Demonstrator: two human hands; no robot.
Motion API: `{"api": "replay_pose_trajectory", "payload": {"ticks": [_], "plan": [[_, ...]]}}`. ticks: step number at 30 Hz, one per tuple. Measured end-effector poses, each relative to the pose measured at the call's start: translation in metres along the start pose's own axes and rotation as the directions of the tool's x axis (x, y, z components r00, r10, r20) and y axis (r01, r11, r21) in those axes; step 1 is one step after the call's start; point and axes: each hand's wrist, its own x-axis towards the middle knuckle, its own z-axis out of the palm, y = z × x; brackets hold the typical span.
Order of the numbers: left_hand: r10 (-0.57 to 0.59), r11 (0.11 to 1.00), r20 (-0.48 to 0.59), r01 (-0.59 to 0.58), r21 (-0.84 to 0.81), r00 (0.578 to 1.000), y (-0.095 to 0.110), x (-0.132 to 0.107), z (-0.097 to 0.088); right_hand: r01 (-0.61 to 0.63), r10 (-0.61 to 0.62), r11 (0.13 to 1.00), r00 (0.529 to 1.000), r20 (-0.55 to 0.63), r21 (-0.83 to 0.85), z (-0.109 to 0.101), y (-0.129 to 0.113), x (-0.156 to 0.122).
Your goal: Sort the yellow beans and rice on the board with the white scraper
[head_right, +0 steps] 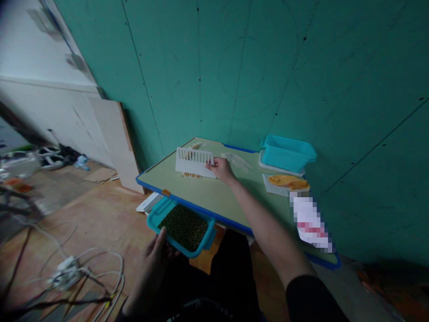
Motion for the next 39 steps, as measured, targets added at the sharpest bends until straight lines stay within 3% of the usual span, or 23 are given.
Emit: {"api": "replay_pose_trajectory", "payload": {"ticks": [7, 15, 39], "plan": [[-0.010, 1.000, 0.053, 0.011, -0.027, 0.999, 0.002, -0.004, 0.000, 0.009, -0.009, 0.999, 1.000, 0.024, 0.031, 0.004, 0.001, 0.000], [-0.028, 1.000, 0.013, 0.028, 0.004, 1.000, 0.007, -0.004, 0.000, 0.021, -0.022, 0.999, 0.999, 0.029, 0.029, 0.008, -0.001, -0.003], [0.012, 1.000, 0.024, -0.011, -0.016, 1.000, 0.006, -0.001, -0.004, 0.060, -0.063, 0.998, 0.994, 0.086, 0.037, 0.023, -0.004, -0.010]]}}
